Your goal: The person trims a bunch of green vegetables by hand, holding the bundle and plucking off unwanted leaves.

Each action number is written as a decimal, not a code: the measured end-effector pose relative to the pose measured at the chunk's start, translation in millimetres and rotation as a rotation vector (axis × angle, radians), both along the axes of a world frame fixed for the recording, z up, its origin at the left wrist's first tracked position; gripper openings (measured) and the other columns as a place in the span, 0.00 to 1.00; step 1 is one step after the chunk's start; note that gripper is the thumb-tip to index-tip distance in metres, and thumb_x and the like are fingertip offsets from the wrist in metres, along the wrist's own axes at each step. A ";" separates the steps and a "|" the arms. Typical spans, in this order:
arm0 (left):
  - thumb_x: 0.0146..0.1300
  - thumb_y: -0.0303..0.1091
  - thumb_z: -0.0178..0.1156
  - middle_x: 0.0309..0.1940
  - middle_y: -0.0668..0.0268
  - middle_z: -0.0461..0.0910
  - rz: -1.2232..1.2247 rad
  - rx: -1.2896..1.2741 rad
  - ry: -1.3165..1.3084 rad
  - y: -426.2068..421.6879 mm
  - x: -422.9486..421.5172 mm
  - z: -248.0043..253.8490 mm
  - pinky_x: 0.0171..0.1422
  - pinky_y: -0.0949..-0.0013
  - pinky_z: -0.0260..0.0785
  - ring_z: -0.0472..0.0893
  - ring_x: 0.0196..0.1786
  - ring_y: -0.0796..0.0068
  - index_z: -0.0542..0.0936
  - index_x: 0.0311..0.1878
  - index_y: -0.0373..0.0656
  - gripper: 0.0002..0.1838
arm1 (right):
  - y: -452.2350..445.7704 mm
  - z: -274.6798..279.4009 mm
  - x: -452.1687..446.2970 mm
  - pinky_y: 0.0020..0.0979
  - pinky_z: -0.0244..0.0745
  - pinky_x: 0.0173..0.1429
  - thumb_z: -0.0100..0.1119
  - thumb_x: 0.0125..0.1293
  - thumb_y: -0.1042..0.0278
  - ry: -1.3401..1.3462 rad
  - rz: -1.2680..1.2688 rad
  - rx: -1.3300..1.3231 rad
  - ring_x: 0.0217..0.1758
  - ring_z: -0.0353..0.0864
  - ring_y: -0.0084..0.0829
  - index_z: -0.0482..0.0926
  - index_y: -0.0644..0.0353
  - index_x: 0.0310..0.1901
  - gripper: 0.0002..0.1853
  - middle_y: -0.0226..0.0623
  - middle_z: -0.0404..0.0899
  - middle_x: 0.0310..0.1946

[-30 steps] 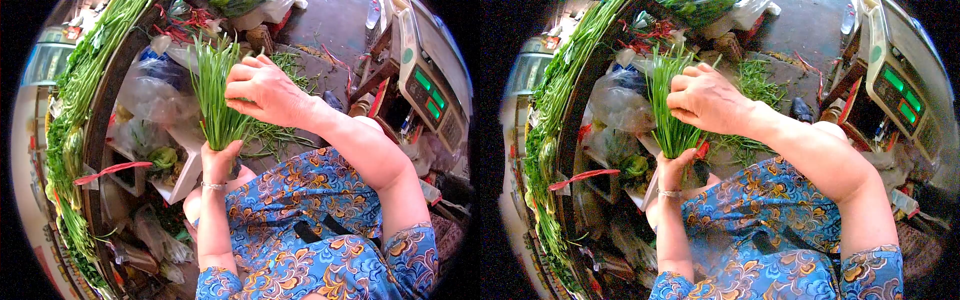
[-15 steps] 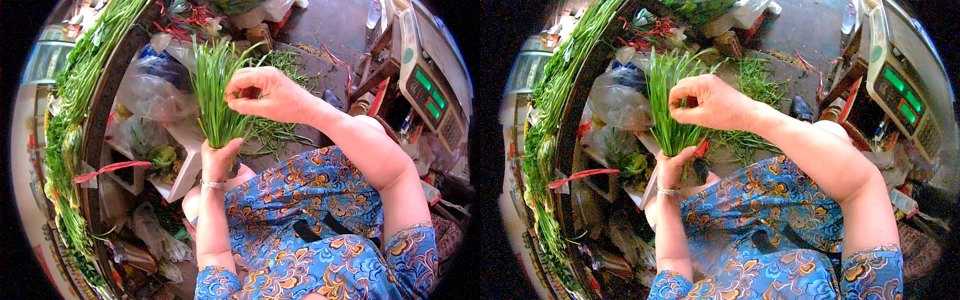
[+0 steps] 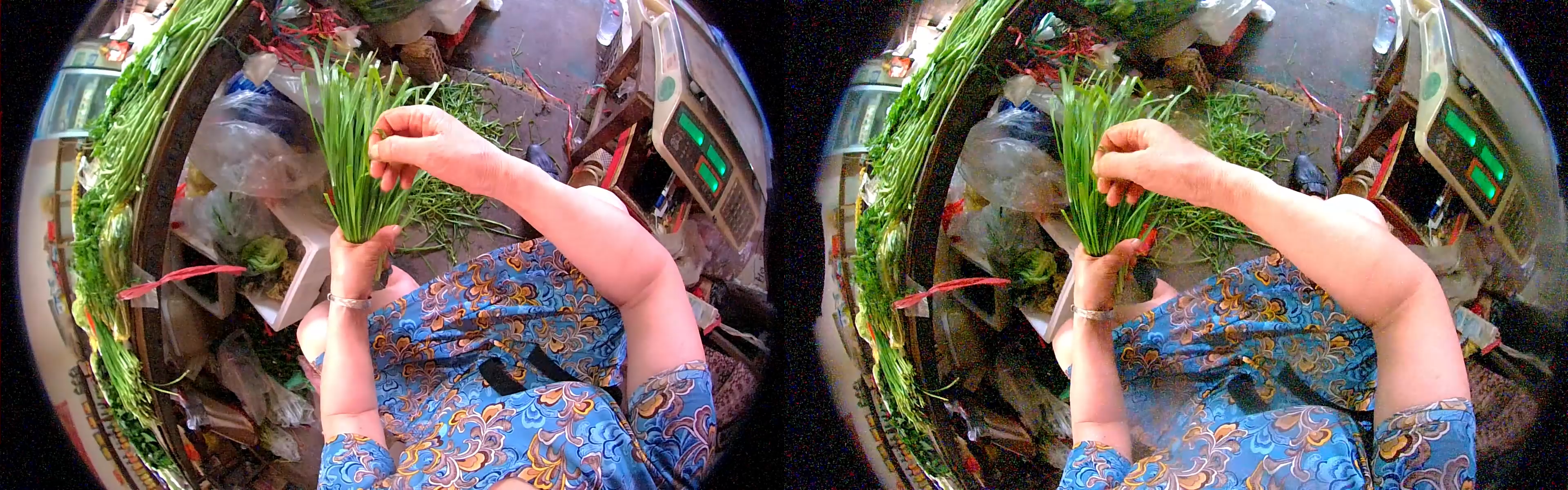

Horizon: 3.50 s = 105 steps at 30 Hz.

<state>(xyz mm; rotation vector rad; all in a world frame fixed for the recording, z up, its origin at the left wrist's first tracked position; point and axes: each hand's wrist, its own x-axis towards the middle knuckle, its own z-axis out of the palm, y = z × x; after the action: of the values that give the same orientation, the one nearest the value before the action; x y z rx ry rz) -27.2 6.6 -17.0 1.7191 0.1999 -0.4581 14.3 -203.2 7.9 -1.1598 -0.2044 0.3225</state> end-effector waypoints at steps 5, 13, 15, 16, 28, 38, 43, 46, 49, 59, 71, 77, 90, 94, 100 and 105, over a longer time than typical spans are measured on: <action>0.54 0.23 0.67 0.19 0.69 0.78 -0.013 0.033 -0.018 1.8 0.5 0.1 0.20 0.76 0.63 0.73 0.17 0.82 0.81 0.30 0.39 0.04 | 4.7 -10.3 -2.5 0.28 0.76 0.38 0.60 0.64 0.72 -0.407 -0.171 -0.454 0.34 0.81 0.28 0.78 0.62 0.40 0.05 0.34 0.79 0.32; 0.53 0.22 0.67 0.21 0.69 0.80 -0.021 0.033 -0.036 2.1 1.3 -2.9 0.21 0.76 0.64 0.73 0.18 0.82 0.81 0.32 0.39 0.04 | 10.4 -14.7 -6.7 0.41 0.78 0.45 0.58 0.57 0.72 -0.882 -0.321 -0.947 0.41 0.80 0.46 0.77 0.61 0.32 0.03 0.44 0.75 0.33; 0.53 0.22 0.67 0.21 0.69 0.80 -0.032 0.041 -0.023 3.3 1.9 -3.5 0.21 0.76 0.64 0.73 0.18 0.82 0.82 0.33 0.39 0.05 | 9.6 -12.9 -6.7 0.40 0.78 0.45 0.59 0.56 0.72 -0.956 -0.316 -1.037 0.41 0.80 0.45 0.78 0.61 0.32 0.03 0.44 0.75 0.33; 0.53 0.22 0.67 0.21 0.69 0.80 -0.033 0.042 -0.023 3.8 2.0 -4.1 0.21 0.76 0.64 0.73 0.18 0.82 0.82 0.33 0.39 0.05 | 9.9 -12.1 -7.3 0.40 0.78 0.45 0.59 0.55 0.72 -0.970 -0.319 -1.054 0.40 0.81 0.44 0.78 0.61 0.31 0.04 0.44 0.75 0.33; 0.55 0.23 0.68 0.22 0.70 0.79 -0.037 0.005 0.026 4.4 -1.0 2.1 0.22 0.76 0.65 0.74 0.20 0.82 0.82 0.36 0.39 0.06 | -15.6 -6.9 18.0 0.40 0.78 0.43 0.58 0.59 0.68 -0.802 -0.630 -1.012 0.39 0.80 0.45 0.76 0.59 0.35 0.05 0.44 0.75 0.35; 0.53 0.22 0.69 0.23 0.70 0.80 -0.045 0.024 -0.046 6.3 -1.1 -5.0 0.22 0.77 0.66 0.74 0.20 0.82 0.81 0.36 0.39 0.08 | -29.5 5.6 11.7 0.43 0.75 0.43 0.63 0.59 0.68 -0.969 -0.637 -0.966 0.39 0.79 0.45 0.79 0.50 0.52 0.17 0.40 0.74 0.34; 0.53 0.22 0.69 0.22 0.71 0.79 -0.069 0.078 -0.058 4.2 -1.2 -3.0 0.22 0.78 0.65 0.74 0.20 0.83 0.81 0.34 0.40 0.06 | -32.9 -3.1 16.2 0.40 0.73 0.43 0.62 0.61 0.69 -0.943 -0.558 -1.085 0.39 0.76 0.42 0.78 0.57 0.40 0.07 0.38 0.71 0.34; 0.53 0.22 0.69 0.21 0.71 0.79 -0.029 0.053 -0.059 5.3 -1.0 -4.7 0.21 0.78 0.63 0.73 0.19 0.83 0.81 0.32 0.40 0.06 | -30.3 -5.1 13.3 0.40 0.73 0.44 0.61 0.62 0.67 -0.942 -0.601 -1.145 0.40 0.77 0.44 0.78 0.59 0.38 0.07 0.39 0.71 0.34; 0.54 0.23 0.69 0.20 0.71 0.79 -0.015 0.065 -0.043 6.0 0.8 -4.1 0.21 0.78 0.63 0.73 0.18 0.83 0.81 0.32 0.41 0.05 | -26.5 -5.5 10.9 0.41 0.73 0.44 0.59 0.63 0.67 -0.809 -0.678 -1.088 0.40 0.77 0.45 0.77 0.60 0.38 0.07 0.41 0.71 0.34; 0.54 0.22 0.69 0.21 0.70 0.79 -0.031 0.000 -0.044 7.7 -0.1 -3.5 0.21 0.78 0.63 0.73 0.18 0.83 0.82 0.34 0.40 0.06 | -40.2 -0.8 10.5 0.36 0.73 0.43 0.60 0.62 0.73 -0.713 -0.694 -0.911 0.37 0.78 0.41 0.80 0.63 0.38 0.05 0.40 0.74 0.31; 0.53 0.21 0.69 0.22 0.70 0.80 -0.051 -0.001 -0.025 6.4 1.4 5.2 0.24 0.77 0.66 0.75 0.21 0.82 0.82 0.34 0.39 0.06 | -47.6 -4.9 17.1 0.43 0.75 0.46 0.59 0.61 0.65 -0.601 -0.859 -0.999 0.40 0.81 0.46 0.84 0.59 0.36 0.08 0.43 0.79 0.32; 0.51 0.22 0.70 0.26 0.71 0.82 -0.020 -0.005 -0.077 12.2 -1.2 3.2 0.28 0.77 0.67 0.76 0.24 0.83 0.84 0.38 0.38 0.10 | -72.8 -2.8 21.6 0.43 0.75 0.47 0.61 0.62 0.61 -0.741 -0.950 -1.033 0.42 0.81 0.46 0.83 0.59 0.38 0.11 0.43 0.80 0.37; 0.53 0.24 0.71 0.23 0.72 0.81 -0.098 0.156 -0.141 8.9 -0.5 -6.2 0.24 0.79 0.65 0.74 0.22 0.85 0.83 0.33 0.40 0.06 | -40.0 -2.8 13.8 0.39 0.76 0.48 0.59 0.56 0.76 -0.836 -0.447 -0.886 0.44 0.81 0.45 0.78 0.60 0.43 0.12 0.40 0.79 0.37; 0.53 0.24 0.71 0.23 0.72 0.81 -0.109 0.170 -0.208 7.7 -0.9 -6.2 0.24 0.79 0.65 0.74 0.22 0.86 0.83 0.33 0.39 0.06 | -39.3 -3.5 10.1 0.41 0.74 0.50 0.62 0.57 0.72 -0.826 -0.313 -0.912 0.48 0.79 0.45 0.79 0.56 0.44 0.11 0.40 0.78 0.40; 0.53 0.22 0.69 0.25 0.72 0.82 -0.086 0.128 -0.207 11.8 1.3 -7.4 0.30 0.78 0.68 0.75 0.25 0.85 0.84 0.37 0.37 0.07 | -38.2 -8.5 7.6 0.42 0.73 0.48 0.64 0.58 0.70 -0.829 -0.243 -0.964 0.44 0.78 0.44 0.79 0.57 0.39 0.07 0.38 0.73 0.37; 0.53 0.22 0.68 0.28 0.71 0.83 -0.021 0.123 -0.210 9.7 2.7 -4.1 0.33 0.77 0.70 0.76 0.27 0.84 0.84 0.38 0.36 0.08 | -33.5 -4.4 3.1 0.40 0.74 0.44 0.64 0.57 0.71 -0.919 -0.246 -0.954 0.42 0.78 0.43 0.78 0.56 0.38 0.08 0.37 0.73 0.36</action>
<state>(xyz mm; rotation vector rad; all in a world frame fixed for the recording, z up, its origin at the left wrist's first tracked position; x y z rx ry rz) -24.5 16.3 -21.0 1.8776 0.0599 -0.2823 17.3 -236.7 3.4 -2.2076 -0.7534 -0.4206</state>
